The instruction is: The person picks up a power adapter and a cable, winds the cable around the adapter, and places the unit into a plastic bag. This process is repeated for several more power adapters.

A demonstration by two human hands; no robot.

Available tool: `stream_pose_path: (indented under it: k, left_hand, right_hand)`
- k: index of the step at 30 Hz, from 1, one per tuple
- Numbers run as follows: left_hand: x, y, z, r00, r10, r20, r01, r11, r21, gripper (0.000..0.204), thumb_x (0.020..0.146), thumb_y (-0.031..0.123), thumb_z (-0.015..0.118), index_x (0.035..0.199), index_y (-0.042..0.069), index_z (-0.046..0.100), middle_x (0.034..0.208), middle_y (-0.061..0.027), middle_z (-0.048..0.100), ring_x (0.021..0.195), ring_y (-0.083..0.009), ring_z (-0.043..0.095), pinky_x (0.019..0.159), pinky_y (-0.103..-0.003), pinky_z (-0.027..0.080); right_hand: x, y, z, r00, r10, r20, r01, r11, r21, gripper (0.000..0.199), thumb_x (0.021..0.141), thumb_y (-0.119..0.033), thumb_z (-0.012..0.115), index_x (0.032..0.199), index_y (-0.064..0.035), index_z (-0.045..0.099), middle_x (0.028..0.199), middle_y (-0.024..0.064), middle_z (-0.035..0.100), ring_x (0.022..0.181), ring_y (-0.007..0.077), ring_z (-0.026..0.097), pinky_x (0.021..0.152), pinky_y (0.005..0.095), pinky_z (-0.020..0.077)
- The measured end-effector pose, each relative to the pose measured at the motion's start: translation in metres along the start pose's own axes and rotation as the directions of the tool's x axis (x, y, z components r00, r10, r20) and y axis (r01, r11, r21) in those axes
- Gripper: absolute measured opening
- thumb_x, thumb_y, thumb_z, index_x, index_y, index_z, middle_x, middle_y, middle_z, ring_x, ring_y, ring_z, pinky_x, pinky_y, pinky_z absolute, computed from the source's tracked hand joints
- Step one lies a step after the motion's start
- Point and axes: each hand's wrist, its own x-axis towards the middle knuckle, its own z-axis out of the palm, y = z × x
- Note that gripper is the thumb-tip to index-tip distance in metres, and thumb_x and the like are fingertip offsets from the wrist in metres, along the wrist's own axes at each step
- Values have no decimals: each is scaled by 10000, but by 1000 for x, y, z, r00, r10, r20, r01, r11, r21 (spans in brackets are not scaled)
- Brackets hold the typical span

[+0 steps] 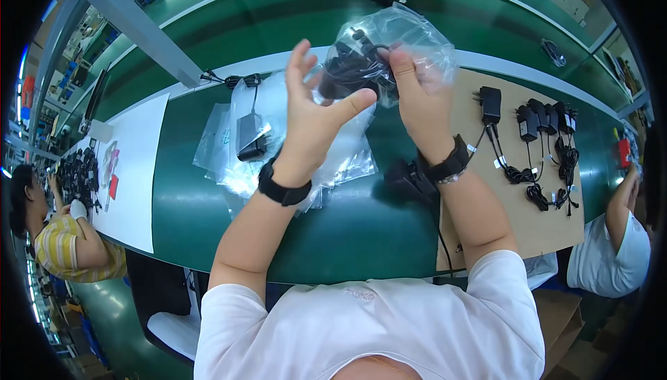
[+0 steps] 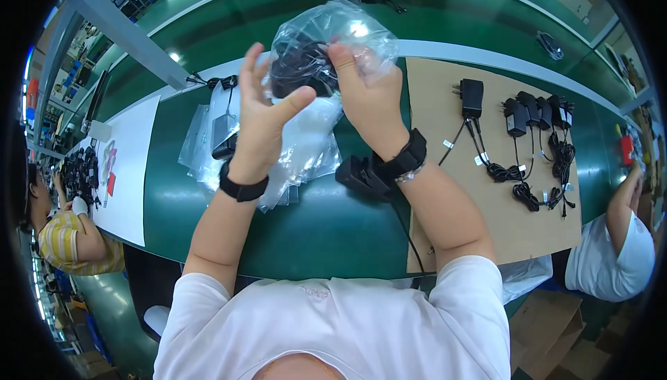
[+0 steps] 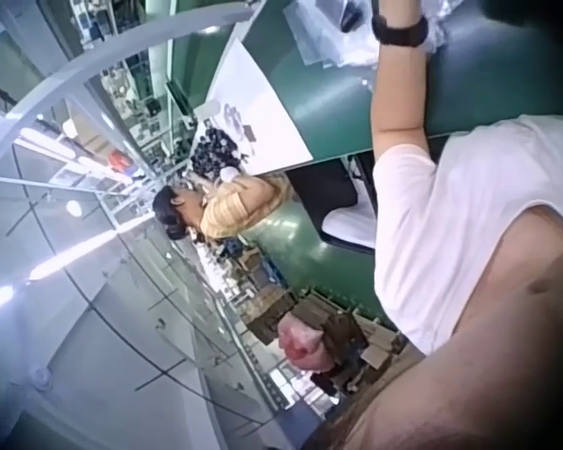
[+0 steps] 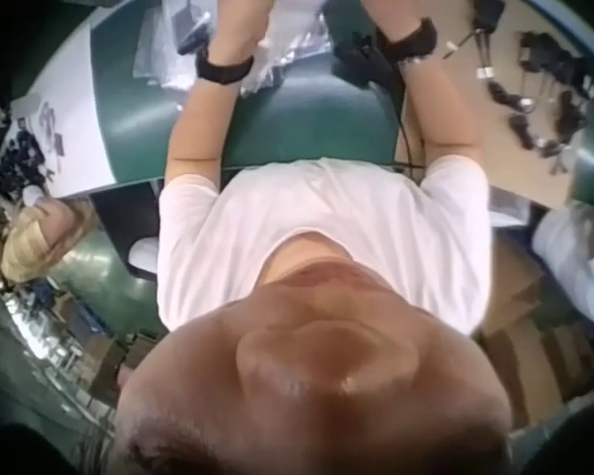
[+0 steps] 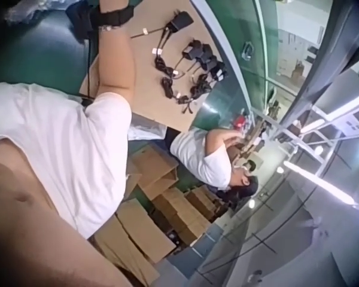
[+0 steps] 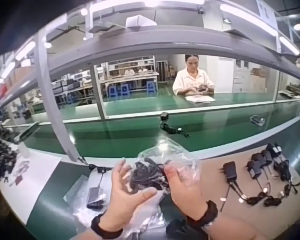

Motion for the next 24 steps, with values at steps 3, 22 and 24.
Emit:
stream_pose_path:
  k: [3, 22, 24]
  left_hand:
    - [0, 12, 2, 995, -12, 99, 12, 1000, 4, 688, 712, 184, 731, 1242, 13, 326, 986, -69, 549, 919, -150, 532, 833, -266, 422]
    - [15, 10, -14, 919, -318, 233, 353, 927, -125, 144, 823, 137, 600, 894, 13, 584, 816, -30, 567, 822, -67, 511, 684, -191, 409]
    - [16, 8, -21, 933, -254, 256, 287, 953, -99, 190, 845, 154, 571, 967, 9, 586, 815, -27, 572, 762, -66, 522, 655, -194, 422]
  right_hand:
    - [-9, 0, 0, 843, -425, 329, 537, 689, -487, 154, 865, -101, 532, 960, -12, 613, 887, 60, 621, 760, 121, 578, 660, 235, 476]
    - [-14, -8, 12, 979, 180, 95, -192, 972, 133, 236, 837, -111, 495, 1010, 22, 586, 953, 42, 606, 669, 40, 499, 614, 178, 425]
    - [-16, -10, 11, 973, 65, 224, -61, 998, -24, 268, 861, -162, 499, 1023, 35, 579, 1046, 66, 583, 681, 39, 522, 583, 168, 436]
